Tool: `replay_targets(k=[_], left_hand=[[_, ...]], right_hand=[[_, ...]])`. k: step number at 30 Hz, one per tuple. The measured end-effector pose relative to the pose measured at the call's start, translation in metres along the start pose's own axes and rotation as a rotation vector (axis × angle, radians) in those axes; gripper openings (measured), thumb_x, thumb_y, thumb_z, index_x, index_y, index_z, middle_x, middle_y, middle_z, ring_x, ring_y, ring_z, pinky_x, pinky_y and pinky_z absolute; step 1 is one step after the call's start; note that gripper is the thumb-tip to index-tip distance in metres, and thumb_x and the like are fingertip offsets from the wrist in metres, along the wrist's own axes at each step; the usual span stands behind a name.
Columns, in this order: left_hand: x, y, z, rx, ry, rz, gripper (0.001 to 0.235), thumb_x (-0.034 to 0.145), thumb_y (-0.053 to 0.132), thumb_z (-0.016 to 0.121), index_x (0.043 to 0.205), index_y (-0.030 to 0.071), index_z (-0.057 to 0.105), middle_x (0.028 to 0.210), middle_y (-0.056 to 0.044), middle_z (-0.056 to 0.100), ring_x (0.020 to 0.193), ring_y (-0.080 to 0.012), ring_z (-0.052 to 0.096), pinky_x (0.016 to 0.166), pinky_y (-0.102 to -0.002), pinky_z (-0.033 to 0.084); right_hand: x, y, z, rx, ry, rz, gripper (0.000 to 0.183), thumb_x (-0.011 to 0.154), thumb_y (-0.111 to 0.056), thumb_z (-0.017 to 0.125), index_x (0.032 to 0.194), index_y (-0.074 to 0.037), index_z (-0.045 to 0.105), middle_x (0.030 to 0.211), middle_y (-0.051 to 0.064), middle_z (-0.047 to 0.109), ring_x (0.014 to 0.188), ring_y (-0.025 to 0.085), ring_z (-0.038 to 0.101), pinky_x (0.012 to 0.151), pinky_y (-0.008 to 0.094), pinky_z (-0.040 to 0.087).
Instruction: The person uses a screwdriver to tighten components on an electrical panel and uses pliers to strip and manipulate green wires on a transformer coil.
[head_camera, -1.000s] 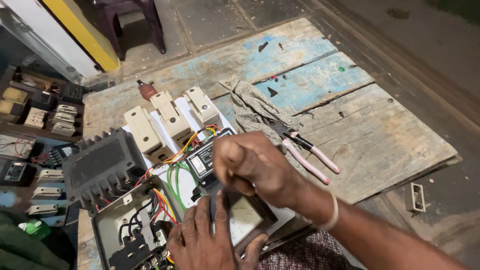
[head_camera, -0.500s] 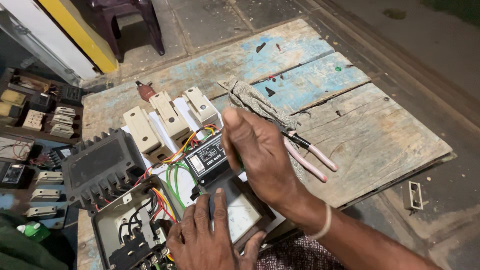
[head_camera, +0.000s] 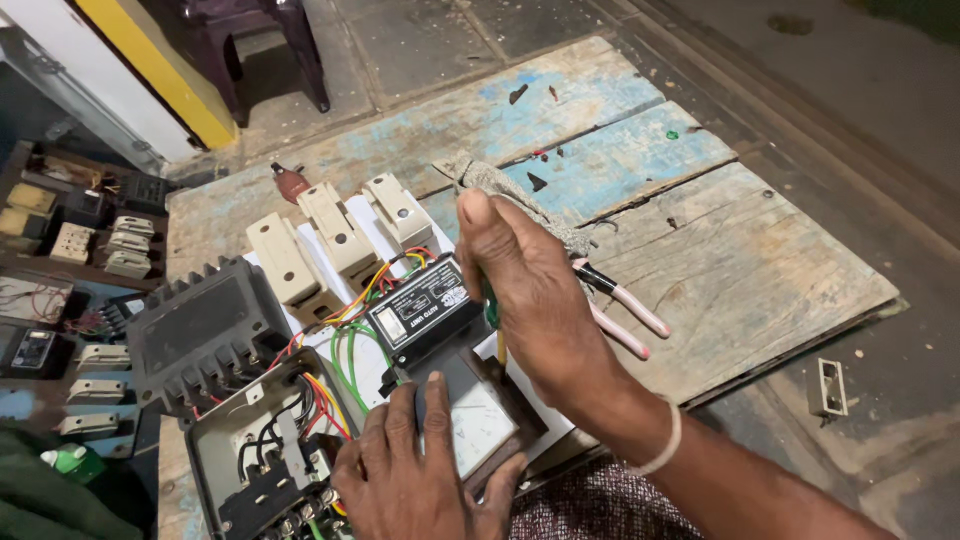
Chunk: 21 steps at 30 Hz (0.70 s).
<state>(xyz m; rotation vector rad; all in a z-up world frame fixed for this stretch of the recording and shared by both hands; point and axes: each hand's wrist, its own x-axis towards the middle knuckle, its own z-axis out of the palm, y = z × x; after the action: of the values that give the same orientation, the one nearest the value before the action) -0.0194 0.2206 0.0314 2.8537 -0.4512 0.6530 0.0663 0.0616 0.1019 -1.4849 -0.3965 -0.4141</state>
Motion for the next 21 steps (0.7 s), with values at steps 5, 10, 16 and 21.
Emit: replay_targets(k=[5, 10, 16, 21], left_hand=[[0.001, 0.001, 0.000, 0.011, -0.038, -0.011, 0.105, 0.058, 0.070, 0.072, 0.139, 0.005, 0.056, 0.135, -0.025, 0.056, 0.121, -0.0438, 0.053, 0.091, -0.062, 0.036], [0.003, -0.001, 0.001, 0.000, -0.059, -0.020, 0.106, 0.058, 0.069, 0.073, 0.141, 0.005, 0.054, 0.138, -0.026, 0.054, 0.122, -0.0447, 0.052, 0.090, -0.063, 0.035], [0.002, 0.001, 0.003, 0.044, -0.107, -0.026, 0.108, 0.057, 0.070, 0.073, 0.141, 0.006, 0.054, 0.140, -0.027, 0.053, 0.125, -0.0449, 0.050, 0.096, -0.067, 0.035], [0.004, 0.000, 0.001, -0.002, -0.073, -0.013, 0.108, 0.058, 0.069, 0.073, 0.142, 0.005, 0.052, 0.140, -0.025, 0.053, 0.125, -0.0445, 0.050, 0.092, -0.064, 0.035]], right_hand=[[0.018, 0.002, -0.029, 0.606, -0.637, 0.394, 0.060, 0.118, -0.053, 0.037, 0.074, -0.014, 0.049, 0.063, -0.005, 0.041, 0.055, 0.006, 0.037, 0.050, 0.023, 0.033], [0.009, 0.002, -0.016, 0.309, -0.235, 0.182, 0.055, 0.109, -0.051, 0.036, 0.078, -0.010, 0.054, 0.063, -0.001, 0.047, 0.054, 0.010, 0.042, 0.051, 0.027, 0.036], [0.003, -0.006, -0.018, 0.313, -0.266, 0.287, 0.056, 0.115, -0.049, 0.040, 0.076, -0.011, 0.053, 0.066, -0.004, 0.046, 0.056, 0.010, 0.040, 0.055, 0.027, 0.039], [0.014, -0.008, -0.022, 0.353, -0.553, 0.228, 0.054, 0.109, -0.050, 0.033, 0.079, -0.013, 0.056, 0.065, -0.004, 0.050, 0.048, 0.009, 0.039, 0.044, 0.025, 0.034]])
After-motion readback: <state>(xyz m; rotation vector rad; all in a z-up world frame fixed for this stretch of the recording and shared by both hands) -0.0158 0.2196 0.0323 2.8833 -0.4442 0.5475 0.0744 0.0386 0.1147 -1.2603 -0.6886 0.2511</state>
